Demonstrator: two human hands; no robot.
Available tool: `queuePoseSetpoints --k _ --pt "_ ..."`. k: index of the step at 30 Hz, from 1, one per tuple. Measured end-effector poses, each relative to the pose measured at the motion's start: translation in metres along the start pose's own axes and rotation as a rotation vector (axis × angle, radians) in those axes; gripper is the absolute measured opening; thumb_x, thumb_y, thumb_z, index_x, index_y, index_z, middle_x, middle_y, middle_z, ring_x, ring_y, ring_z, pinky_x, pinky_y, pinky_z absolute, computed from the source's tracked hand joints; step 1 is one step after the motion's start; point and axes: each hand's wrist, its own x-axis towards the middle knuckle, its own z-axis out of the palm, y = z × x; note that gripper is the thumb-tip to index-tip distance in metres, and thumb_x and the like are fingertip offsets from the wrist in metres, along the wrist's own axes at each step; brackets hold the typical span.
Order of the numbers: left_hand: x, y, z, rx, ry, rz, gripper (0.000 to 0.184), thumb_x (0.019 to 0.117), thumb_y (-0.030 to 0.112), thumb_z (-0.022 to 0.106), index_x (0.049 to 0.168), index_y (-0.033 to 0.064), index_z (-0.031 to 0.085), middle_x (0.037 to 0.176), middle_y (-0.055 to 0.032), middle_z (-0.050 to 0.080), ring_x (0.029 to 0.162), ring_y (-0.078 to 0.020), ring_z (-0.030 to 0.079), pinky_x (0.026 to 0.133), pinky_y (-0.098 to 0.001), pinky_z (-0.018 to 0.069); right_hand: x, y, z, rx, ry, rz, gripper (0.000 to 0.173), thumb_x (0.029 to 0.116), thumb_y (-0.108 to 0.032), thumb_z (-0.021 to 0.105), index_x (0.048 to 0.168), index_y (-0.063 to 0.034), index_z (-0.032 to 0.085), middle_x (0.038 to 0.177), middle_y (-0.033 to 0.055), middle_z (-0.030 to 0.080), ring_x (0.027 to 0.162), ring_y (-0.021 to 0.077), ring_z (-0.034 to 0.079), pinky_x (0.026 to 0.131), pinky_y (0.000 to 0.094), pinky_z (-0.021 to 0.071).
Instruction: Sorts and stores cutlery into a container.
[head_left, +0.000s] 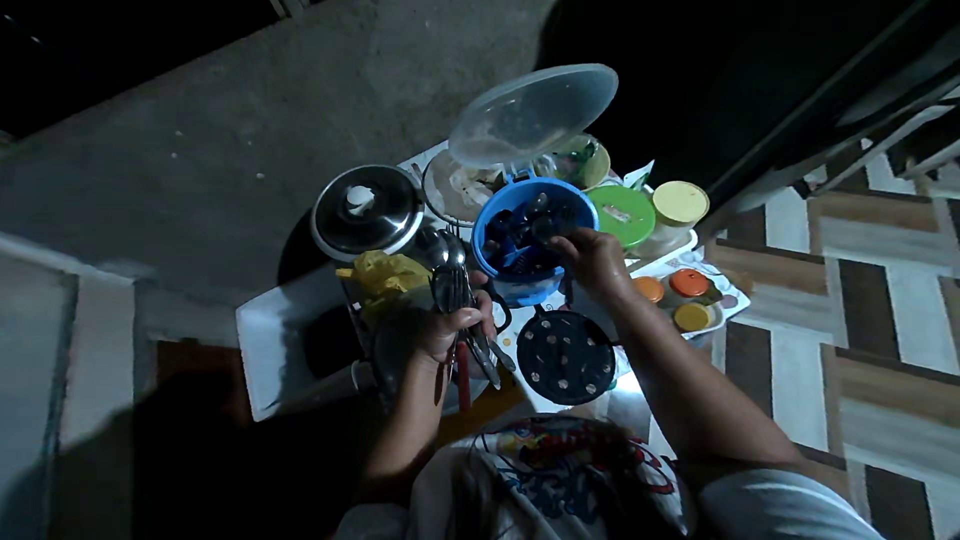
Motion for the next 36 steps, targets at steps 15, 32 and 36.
queuePoseSetpoints --k 15,32,36 --pt "-0.002 -0.001 0.007 -0.022 0.055 -0.018 0.056 0.0720 0.025 0.087 0.119 0.0173 0.058 0.074 0.0034 0.068 0.060 -0.0113 0.066 0.061 -0.0275 0.0587 0.000 -0.010 0.052 0.096 0.131 -0.352 0.026 0.0999 -0.015 0.063 0.111 0.0067 0.072 0.100 0.0212 0.070 0.089 0.0279 0.070 0.085 0.0413 0.0575" --pt "0.013 -0.020 0.022 0.012 -0.205 -0.167 0.020 0.0796 0.017 0.077 0.096 0.0132 0.066 0.067 0.0027 0.068 0.062 -0.0083 0.067 0.065 -0.0246 0.0574 -0.013 -0.060 0.020 0.692 -0.386 0.158 0.038 0.1114 -0.033 0.039 0.111 -0.0040 0.064 0.091 0.0022 0.067 0.074 0.0077 0.064 0.066 0.0264 0.0569" --pt "0.015 -0.025 0.027 -0.048 -0.268 -0.182 0.033 0.0791 0.017 0.078 0.107 0.0148 0.062 0.071 0.0047 0.066 0.062 -0.0085 0.066 0.064 -0.0260 0.0568 -0.011 -0.056 0.017 0.785 -0.319 0.222 0.029 0.1096 -0.021 0.046 0.089 -0.0086 0.062 0.076 -0.0028 0.063 0.067 0.0057 0.061 0.064 0.0241 0.0548"
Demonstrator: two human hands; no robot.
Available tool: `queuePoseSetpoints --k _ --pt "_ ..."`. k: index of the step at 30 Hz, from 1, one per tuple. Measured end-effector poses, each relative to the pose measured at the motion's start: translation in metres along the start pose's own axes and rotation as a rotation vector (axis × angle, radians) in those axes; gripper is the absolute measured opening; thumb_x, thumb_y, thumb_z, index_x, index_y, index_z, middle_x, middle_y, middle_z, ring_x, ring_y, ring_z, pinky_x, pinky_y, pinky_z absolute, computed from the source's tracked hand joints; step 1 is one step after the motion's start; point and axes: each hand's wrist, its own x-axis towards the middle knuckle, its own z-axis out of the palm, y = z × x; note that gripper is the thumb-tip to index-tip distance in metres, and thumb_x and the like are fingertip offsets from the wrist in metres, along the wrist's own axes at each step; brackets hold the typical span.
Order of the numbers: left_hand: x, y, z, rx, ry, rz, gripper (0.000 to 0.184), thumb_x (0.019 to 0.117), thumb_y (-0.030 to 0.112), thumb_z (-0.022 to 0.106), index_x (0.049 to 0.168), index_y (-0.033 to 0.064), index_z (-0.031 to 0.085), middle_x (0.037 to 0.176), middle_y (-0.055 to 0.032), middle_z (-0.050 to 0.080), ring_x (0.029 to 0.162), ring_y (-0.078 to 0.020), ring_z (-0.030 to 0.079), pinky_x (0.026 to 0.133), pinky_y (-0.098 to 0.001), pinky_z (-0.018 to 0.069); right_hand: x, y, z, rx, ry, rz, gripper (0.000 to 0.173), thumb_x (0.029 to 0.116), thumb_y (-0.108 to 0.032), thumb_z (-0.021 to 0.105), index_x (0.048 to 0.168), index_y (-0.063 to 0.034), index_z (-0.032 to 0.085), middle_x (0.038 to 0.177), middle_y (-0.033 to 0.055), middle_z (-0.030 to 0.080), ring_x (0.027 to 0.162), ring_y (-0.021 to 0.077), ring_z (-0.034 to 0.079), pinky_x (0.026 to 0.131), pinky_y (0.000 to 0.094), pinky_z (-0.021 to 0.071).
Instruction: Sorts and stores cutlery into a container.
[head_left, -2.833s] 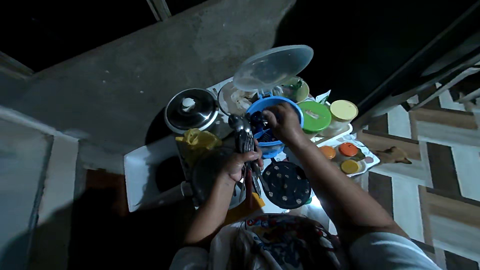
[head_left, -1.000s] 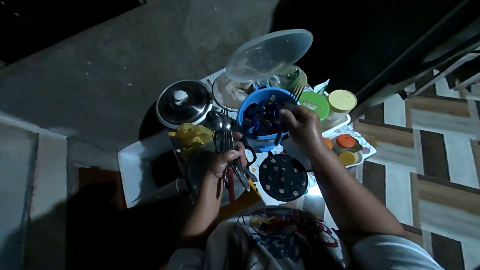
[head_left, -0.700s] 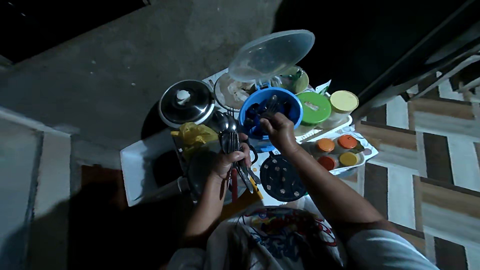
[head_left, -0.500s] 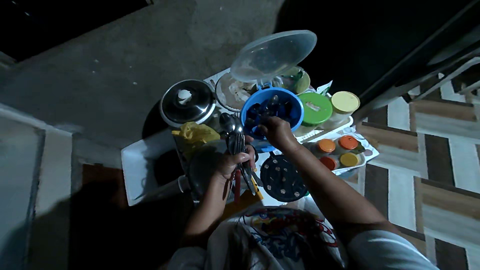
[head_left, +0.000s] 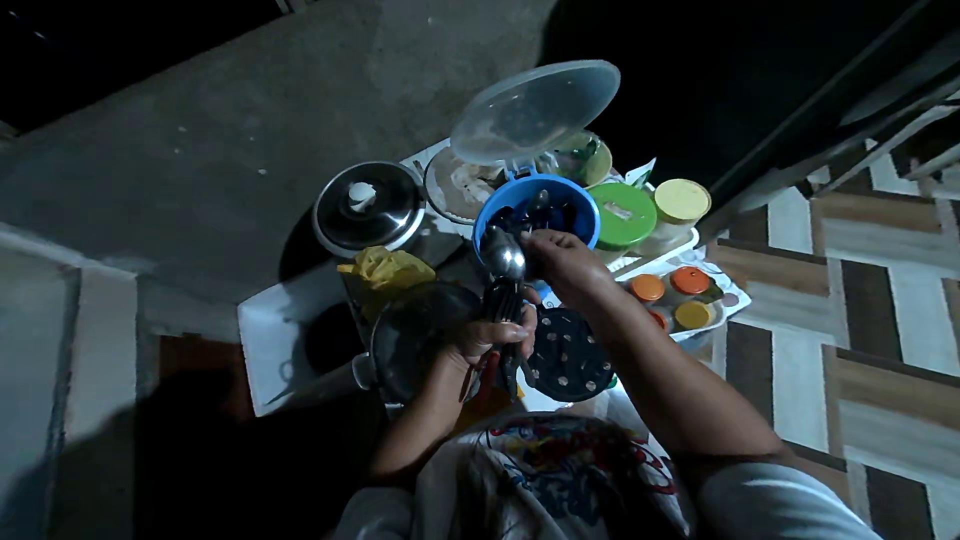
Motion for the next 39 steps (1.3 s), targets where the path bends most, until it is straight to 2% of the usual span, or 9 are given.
queuePoseSetpoints --k 8,12,15,18,22,28,34,36,39 --pt "0.006 -0.010 0.003 -0.127 0.032 -0.047 0.043 0.0756 0.026 0.085 0.111 0.0121 0.064 0.075 0.0048 0.066 0.060 -0.0062 0.063 0.061 -0.0225 0.0554 0.004 -0.018 -0.022 -0.037 0.271 -0.050 0.024 0.1090 -0.023 0.047 0.097 -0.0069 0.060 0.077 -0.0020 0.063 0.065 0.0069 0.061 0.063 0.0265 0.0553" --pt "0.006 -0.008 0.003 -0.096 0.007 -0.082 0.016 0.0798 0.025 0.079 0.081 0.0162 0.066 0.066 0.0094 0.060 0.057 -0.0016 0.058 0.058 -0.0191 0.0507 0.004 -0.040 -0.053 -0.020 0.439 -0.291 0.024 0.1083 -0.023 0.045 0.097 -0.0107 0.062 0.077 -0.0069 0.063 0.064 0.0046 0.060 0.062 0.0246 0.0545" --pt "0.003 -0.008 0.003 -0.144 0.034 -0.052 0.009 0.0791 0.014 0.075 0.077 0.0146 0.067 0.065 0.0082 0.060 0.056 -0.0011 0.058 0.056 -0.0169 0.0500 0.010 -0.044 -0.082 -0.142 0.619 -0.554 0.022 0.1090 -0.023 0.043 0.101 -0.0081 0.057 0.079 -0.0077 0.063 0.066 0.0042 0.063 0.064 0.0264 0.0580" --pt "0.004 -0.010 -0.001 -0.172 0.068 -0.038 0.012 0.0788 0.014 0.077 0.084 0.0133 0.066 0.066 0.0076 0.060 0.056 -0.0021 0.058 0.057 -0.0182 0.0510 0.017 -0.035 -0.093 -0.473 0.764 -0.627 0.033 0.1087 -0.023 0.043 0.103 0.0045 0.060 0.085 0.0049 0.065 0.071 0.0102 0.066 0.070 0.0314 0.0593" --pt "0.006 -0.009 -0.003 -0.180 0.064 -0.035 0.017 0.0795 0.013 0.077 0.090 0.0133 0.064 0.069 0.0068 0.061 0.058 -0.0028 0.059 0.059 -0.0187 0.0520 0.028 -0.005 -0.091 -0.821 0.757 -0.635 0.039 0.1085 -0.022 0.045 0.108 0.0117 0.066 0.097 0.0259 0.069 0.090 0.0325 0.070 0.086 0.0469 0.0569" --pt "0.005 -0.007 -0.002 -0.127 0.053 -0.014 0.014 0.0808 0.014 0.075 0.089 0.0148 0.063 0.069 0.0079 0.060 0.058 -0.0024 0.058 0.059 -0.0191 0.0508 0.036 0.025 -0.091 -0.836 0.648 -0.460 0.036 0.1031 -0.014 0.056 0.130 0.0091 0.056 0.101 0.0244 0.071 0.088 0.0335 0.071 0.085 0.0489 0.0571" --pt "0.007 -0.007 0.000 -0.126 0.029 -0.041 0.013 0.0803 0.012 0.074 0.087 0.0148 0.063 0.067 0.0082 0.058 0.057 -0.0017 0.056 0.059 -0.0182 0.0488 0.032 0.022 -0.086 -0.849 0.541 -0.156 0.039 0.1018 -0.016 0.058 0.135 0.0036 0.055 0.111 0.0256 0.070 0.100 0.0417 0.069 0.090 0.0601 0.0536" --pt "0.007 -0.008 -0.001 -0.127 0.023 -0.051 0.013 0.0800 0.011 0.072 0.088 0.0143 0.063 0.068 0.0083 0.058 0.056 -0.0020 0.055 0.058 -0.0188 0.0491 0.026 0.017 -0.081 -0.909 0.539 -0.189 0.048 0.0998 -0.018 0.061 0.141 0.0047 0.052 0.134 0.0311 0.058 0.125 0.0492 0.056 0.103 0.0663 0.0436" --pt "0.007 -0.011 -0.002 -0.124 0.008 -0.093 0.010 0.0798 0.010 0.071 0.084 0.0154 0.063 0.069 0.0093 0.057 0.056 -0.0012 0.055 0.058 -0.0183 0.0487 0.019 0.010 -0.063 -0.929 0.486 -0.416 0.045 0.1015 -0.023 0.060 0.134 0.0071 0.058 0.137 0.0321 0.055 0.129 0.0490 0.053 0.107 0.0634 0.0416"
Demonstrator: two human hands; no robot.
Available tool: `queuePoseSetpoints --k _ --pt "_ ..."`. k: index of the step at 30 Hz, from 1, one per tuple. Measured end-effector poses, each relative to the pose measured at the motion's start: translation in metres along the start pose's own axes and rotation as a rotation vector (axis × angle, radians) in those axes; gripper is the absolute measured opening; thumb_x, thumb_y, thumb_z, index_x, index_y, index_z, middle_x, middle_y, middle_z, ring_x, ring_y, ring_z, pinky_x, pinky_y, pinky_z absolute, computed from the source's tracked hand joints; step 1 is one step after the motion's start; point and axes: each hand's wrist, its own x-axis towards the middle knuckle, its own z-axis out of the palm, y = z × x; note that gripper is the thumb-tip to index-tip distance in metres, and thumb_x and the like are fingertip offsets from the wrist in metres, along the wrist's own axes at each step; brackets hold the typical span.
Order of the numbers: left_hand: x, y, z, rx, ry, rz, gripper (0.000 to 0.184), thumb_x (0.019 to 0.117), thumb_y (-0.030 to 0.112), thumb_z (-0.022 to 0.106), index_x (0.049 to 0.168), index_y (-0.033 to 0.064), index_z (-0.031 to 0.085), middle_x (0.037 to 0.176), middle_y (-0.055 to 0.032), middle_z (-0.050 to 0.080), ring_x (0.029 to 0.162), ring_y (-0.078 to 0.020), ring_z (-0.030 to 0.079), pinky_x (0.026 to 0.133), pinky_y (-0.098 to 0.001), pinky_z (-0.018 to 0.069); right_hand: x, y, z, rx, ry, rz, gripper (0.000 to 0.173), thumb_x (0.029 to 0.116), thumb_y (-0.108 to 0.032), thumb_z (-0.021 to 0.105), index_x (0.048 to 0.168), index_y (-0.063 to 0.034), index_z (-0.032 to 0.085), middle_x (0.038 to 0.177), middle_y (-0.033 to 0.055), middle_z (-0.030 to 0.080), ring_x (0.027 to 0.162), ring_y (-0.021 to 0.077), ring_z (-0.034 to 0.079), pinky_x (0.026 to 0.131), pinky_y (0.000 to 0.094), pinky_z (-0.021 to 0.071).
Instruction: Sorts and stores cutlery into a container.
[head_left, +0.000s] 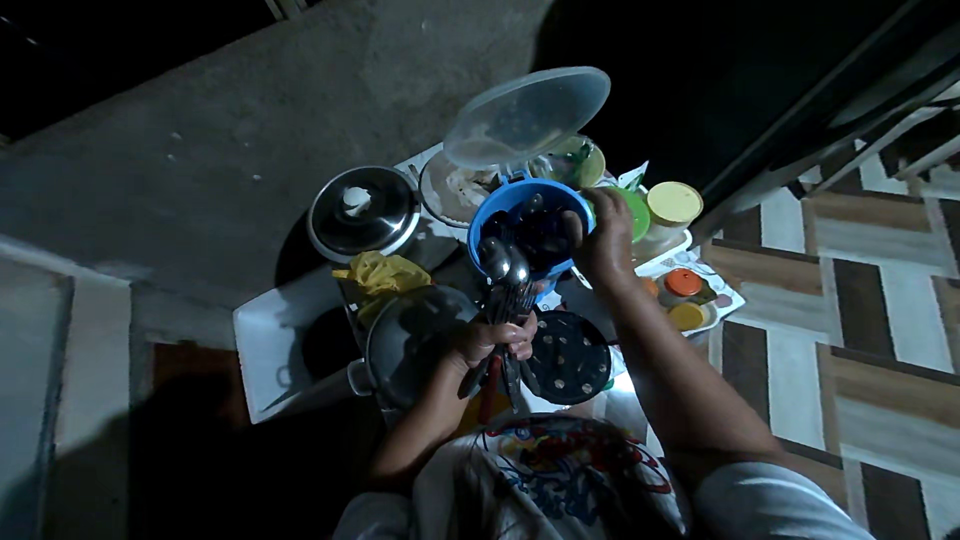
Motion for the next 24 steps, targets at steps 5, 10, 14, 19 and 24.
queuePoseSetpoints --k 5,10,14,19,24 --pt "0.001 -0.010 0.006 -0.020 -0.038 -0.060 0.014 0.0785 0.007 0.069 0.089 0.0151 0.063 0.071 0.0084 0.059 0.058 -0.0009 0.055 0.057 -0.0174 0.0485 -0.010 -0.031 -0.002 0.592 -0.632 0.213 0.027 0.1062 -0.026 0.054 0.112 -0.0030 0.067 0.094 0.0048 0.068 0.083 0.0103 0.066 0.079 0.0320 0.0574" --pt "-0.003 -0.014 0.019 0.014 0.006 -0.145 0.013 0.0774 0.005 0.066 0.080 0.0172 0.061 0.065 0.0100 0.057 0.055 0.0010 0.053 0.055 -0.0147 0.0462 -0.009 -0.031 -0.001 0.856 -0.663 0.370 0.023 0.1043 -0.013 0.050 0.084 -0.0097 0.060 0.073 -0.0041 0.063 0.066 0.0053 0.061 0.065 0.0257 0.0551" --pt "-0.006 -0.017 0.019 -0.047 -0.014 -0.157 0.022 0.0767 0.002 0.068 0.094 0.0127 0.061 0.069 0.0070 0.059 0.056 -0.0009 0.055 0.055 -0.0151 0.0478 0.013 -0.032 -0.019 1.049 -0.338 0.540 0.028 0.1100 -0.025 0.037 0.104 -0.0118 0.061 0.086 -0.0021 0.065 0.076 0.0091 0.063 0.072 0.0285 0.0559" --pt "-0.007 -0.018 0.006 -0.089 -0.047 -0.111 0.030 0.0789 0.005 0.070 0.105 0.0120 0.057 0.069 0.0087 0.058 0.055 -0.0009 0.055 0.055 -0.0162 0.0488 0.033 -0.023 -0.029 1.042 0.249 0.277 0.014 0.1084 -0.018 0.046 0.100 -0.0118 0.054 0.077 -0.0058 0.061 0.064 0.0054 0.060 0.063 0.0241 0.0557" --pt "-0.008 -0.009 0.004 -0.056 -0.007 -0.068 0.016 0.0782 0.006 0.068 0.090 0.0156 0.062 0.067 0.0098 0.057 0.055 -0.0003 0.055 0.056 -0.0170 0.0495 0.038 -0.013 -0.001 0.762 0.300 0.047 0.020 0.1057 -0.017 0.049 0.111 0.0018 0.054 0.091 0.0008 0.062 0.078 0.0084 0.066 0.077 0.0318 0.0597"
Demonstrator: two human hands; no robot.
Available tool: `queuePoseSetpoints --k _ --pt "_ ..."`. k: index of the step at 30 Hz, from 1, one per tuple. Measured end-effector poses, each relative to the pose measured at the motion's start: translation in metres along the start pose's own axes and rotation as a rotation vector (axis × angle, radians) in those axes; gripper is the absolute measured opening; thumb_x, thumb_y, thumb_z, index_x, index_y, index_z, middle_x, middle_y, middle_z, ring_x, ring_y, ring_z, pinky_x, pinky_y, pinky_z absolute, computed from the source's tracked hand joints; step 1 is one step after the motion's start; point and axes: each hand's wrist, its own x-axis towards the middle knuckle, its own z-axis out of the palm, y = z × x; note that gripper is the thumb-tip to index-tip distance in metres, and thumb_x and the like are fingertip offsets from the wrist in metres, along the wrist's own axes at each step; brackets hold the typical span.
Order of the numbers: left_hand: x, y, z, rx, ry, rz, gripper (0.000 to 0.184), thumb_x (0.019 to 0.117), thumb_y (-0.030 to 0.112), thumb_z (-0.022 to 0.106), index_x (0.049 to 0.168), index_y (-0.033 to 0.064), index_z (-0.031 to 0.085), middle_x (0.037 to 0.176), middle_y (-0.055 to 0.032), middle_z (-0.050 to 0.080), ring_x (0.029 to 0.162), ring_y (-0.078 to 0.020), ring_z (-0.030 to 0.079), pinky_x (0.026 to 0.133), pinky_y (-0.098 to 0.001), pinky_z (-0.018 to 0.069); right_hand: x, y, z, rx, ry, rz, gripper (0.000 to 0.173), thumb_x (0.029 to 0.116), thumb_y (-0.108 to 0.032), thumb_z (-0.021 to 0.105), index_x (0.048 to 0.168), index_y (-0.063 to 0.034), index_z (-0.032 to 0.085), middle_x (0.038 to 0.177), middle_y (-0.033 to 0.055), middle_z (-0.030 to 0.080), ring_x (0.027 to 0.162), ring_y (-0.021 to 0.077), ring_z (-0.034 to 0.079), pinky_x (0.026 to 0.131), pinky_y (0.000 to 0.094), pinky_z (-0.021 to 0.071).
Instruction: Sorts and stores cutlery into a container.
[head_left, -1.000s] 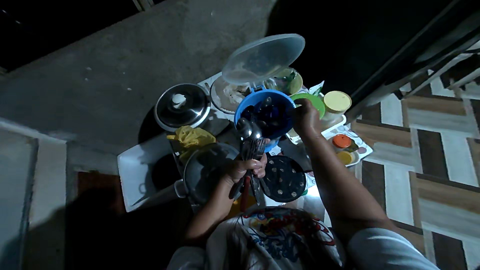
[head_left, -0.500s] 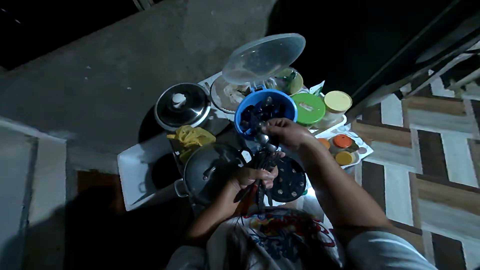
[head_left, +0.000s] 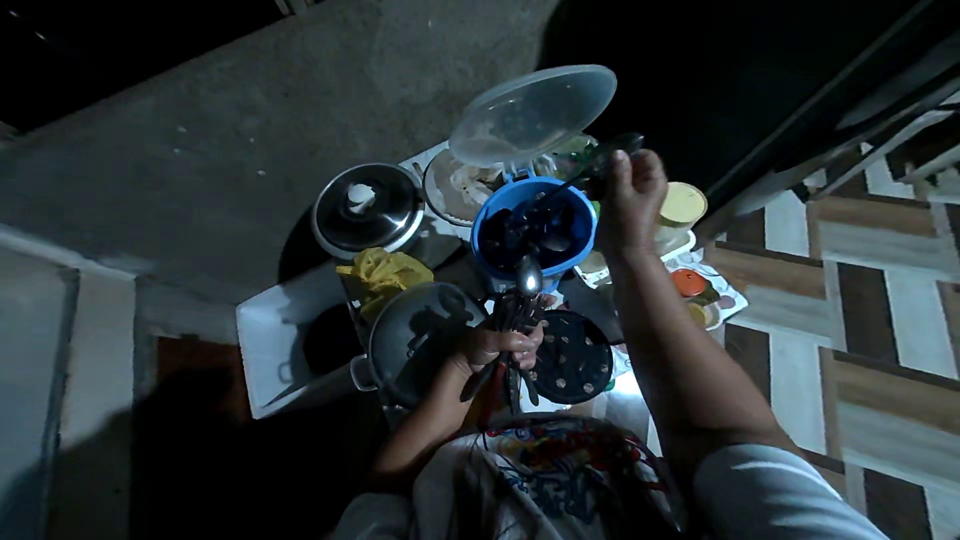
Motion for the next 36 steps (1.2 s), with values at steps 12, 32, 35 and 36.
queuePoseSetpoints --k 12,32,35,36 --pt "-0.002 0.007 -0.003 0.005 0.028 0.042 0.025 0.0770 0.009 0.073 0.097 0.0143 0.060 0.067 0.0091 0.057 0.055 -0.0017 0.055 0.056 -0.0187 0.0497 -0.011 0.011 0.029 -0.728 -0.551 0.190 0.031 0.1057 -0.016 0.055 0.128 0.0033 0.064 0.119 0.0239 0.069 0.111 0.0370 0.068 0.101 0.0538 0.0505" --pt "-0.003 0.000 -0.006 -0.011 0.000 -0.010 0.019 0.0788 0.005 0.070 0.094 0.0136 0.062 0.069 0.0081 0.060 0.056 -0.0013 0.057 0.056 -0.0176 0.0501 0.023 -0.060 -0.063 -0.279 -0.151 0.032 0.019 0.1053 -0.022 0.053 0.112 -0.0051 0.060 0.091 -0.0069 0.063 0.077 -0.0004 0.062 0.072 0.0225 0.0567" --pt "0.001 0.002 -0.008 -0.021 0.032 0.009 0.023 0.0783 0.007 0.071 0.099 0.0117 0.061 0.069 0.0070 0.060 0.056 -0.0026 0.058 0.057 -0.0185 0.0505 0.024 -0.063 -0.059 -0.648 -0.060 -0.104 0.036 0.1069 -0.023 0.048 0.122 0.0074 0.060 0.105 0.0158 0.066 0.090 0.0131 0.064 0.085 0.0309 0.0534" --pt "0.003 0.004 -0.007 -0.021 0.033 0.012 0.025 0.0790 0.007 0.070 0.101 0.0120 0.059 0.068 0.0075 0.059 0.056 -0.0023 0.058 0.057 -0.0180 0.0510 0.020 -0.061 -0.053 -0.733 -0.085 -0.109 0.038 0.1074 -0.022 0.047 0.124 0.0100 0.059 0.108 0.0231 0.068 0.094 0.0234 0.067 0.088 0.0396 0.0538"
